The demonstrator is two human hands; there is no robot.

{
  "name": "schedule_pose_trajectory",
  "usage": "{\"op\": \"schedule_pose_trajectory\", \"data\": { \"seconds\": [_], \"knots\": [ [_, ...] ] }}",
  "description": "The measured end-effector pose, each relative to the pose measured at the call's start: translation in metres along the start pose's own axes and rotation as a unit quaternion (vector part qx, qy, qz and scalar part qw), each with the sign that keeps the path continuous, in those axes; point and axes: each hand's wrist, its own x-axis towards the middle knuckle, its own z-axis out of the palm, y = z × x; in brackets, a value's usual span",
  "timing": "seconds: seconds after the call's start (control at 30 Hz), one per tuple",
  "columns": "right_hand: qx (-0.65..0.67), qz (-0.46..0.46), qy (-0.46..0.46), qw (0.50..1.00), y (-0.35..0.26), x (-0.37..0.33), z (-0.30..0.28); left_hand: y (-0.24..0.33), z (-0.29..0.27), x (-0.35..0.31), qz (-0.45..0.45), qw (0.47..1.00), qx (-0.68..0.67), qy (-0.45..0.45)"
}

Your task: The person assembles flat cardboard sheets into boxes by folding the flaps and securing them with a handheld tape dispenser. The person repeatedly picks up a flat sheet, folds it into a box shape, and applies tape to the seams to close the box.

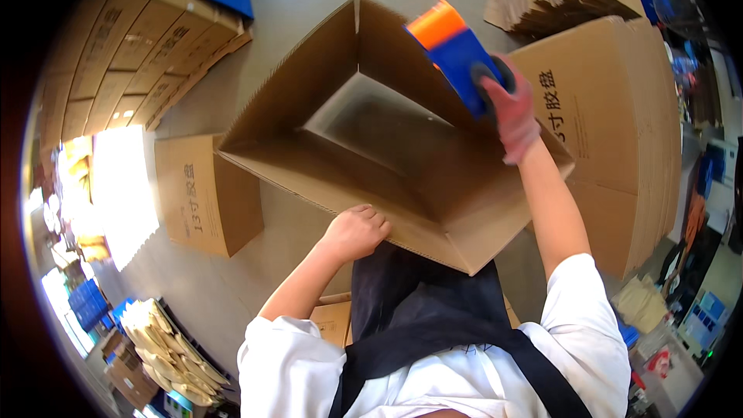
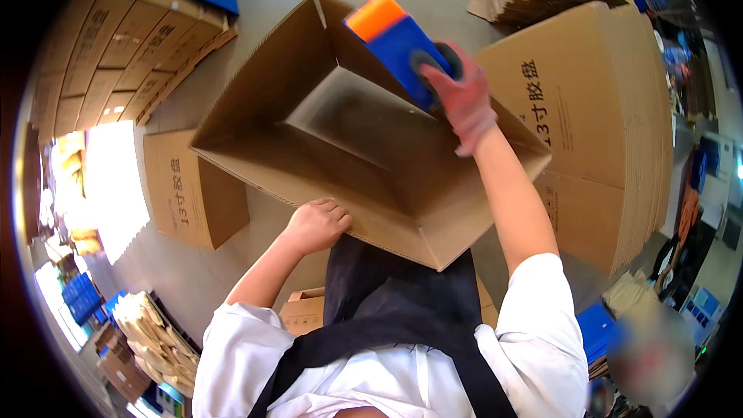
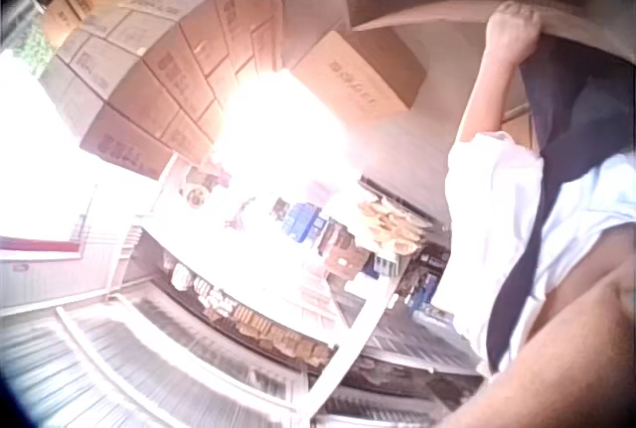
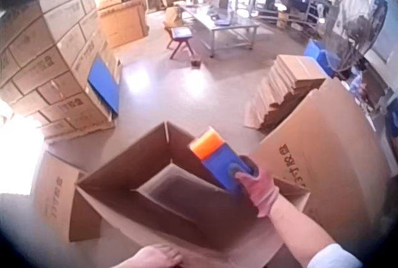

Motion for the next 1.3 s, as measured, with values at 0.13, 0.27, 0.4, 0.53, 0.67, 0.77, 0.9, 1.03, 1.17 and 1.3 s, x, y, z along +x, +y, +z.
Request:
{"op": "schedule_pose_trajectory", "data": {
  "seconds": [0.13,0.27,0.4,0.53,0.67,0.77,0.9,1.03,1.17,1.3],
  "knots": [
    [0.169,0.049,0.069,0.982,0.044,-0.089,-0.034,-0.014,0.042,-0.039,-0.033,0.995,-0.087,0.026],
    [0.134,0.033,0.229,0.964,0.064,-0.196,-0.118,0.013,0.075,-0.048,-0.012,0.984,-0.146,0.102],
    [0.256,0.118,0.306,0.909,0.117,-0.256,-0.162,0.035,0.080,-0.044,0.008,0.986,-0.163,0.045],
    [0.304,0.154,0.129,0.931,0.135,-0.176,-0.052,0.054,0.082,-0.037,-0.015,0.984,-0.176,-0.011],
    [0.022,0.285,0.003,0.958,0.231,-0.099,0.046,0.062,0.065,-0.029,-0.036,0.964,-0.262,0.036],
    [-0.051,0.252,-0.017,0.966,0.280,-0.085,0.069,0.030,0.013,-0.024,-0.170,0.973,-0.146,0.049],
    [0.024,0.324,-0.036,0.945,0.291,-0.099,0.051,-0.068,0.003,-0.063,-0.597,0.765,0.034,0.239],
    [0.129,0.402,-0.059,0.905,0.284,-0.092,0.027,-0.042,-0.001,-0.008,-0.651,0.706,-0.225,-0.167],
    [0.133,0.367,-0.027,0.920,0.287,-0.088,0.017,-0.033,0.078,0.017,-0.512,0.781,-0.214,-0.287],
    [0.142,0.298,-0.077,0.941,0.240,-0.091,0.010,-0.104,0.113,0.036,-0.458,0.753,-0.175,-0.438]
  ]
}}
